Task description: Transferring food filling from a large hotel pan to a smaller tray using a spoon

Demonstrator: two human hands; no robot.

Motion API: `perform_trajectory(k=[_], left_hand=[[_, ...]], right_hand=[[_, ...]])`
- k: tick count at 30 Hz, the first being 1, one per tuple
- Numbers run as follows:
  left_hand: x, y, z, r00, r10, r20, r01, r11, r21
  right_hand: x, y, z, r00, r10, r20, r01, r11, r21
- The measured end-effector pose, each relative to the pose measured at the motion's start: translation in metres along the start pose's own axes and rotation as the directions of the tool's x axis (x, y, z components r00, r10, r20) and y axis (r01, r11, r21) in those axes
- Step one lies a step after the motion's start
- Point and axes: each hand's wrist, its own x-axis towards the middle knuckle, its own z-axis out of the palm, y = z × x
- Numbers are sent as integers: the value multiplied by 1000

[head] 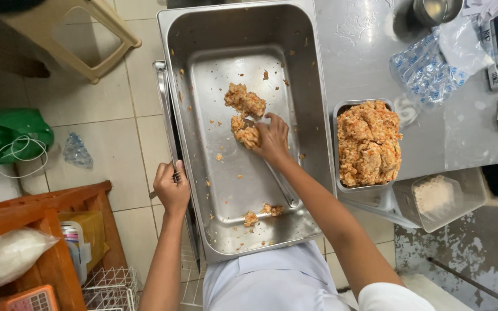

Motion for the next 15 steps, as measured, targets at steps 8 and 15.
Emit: perform_trajectory(k=[8, 15], left_hand=[[1, 2, 0, 1000, -13, -9, 13, 1000, -19], [-1, -4, 4, 1000, -3, -16, 2, 1000, -11]], right_hand=[[-94, 33, 30, 839, 419, 347, -437, 899, -28], [-118, 51, 58, 893, 356, 277, -449, 754, 479]])
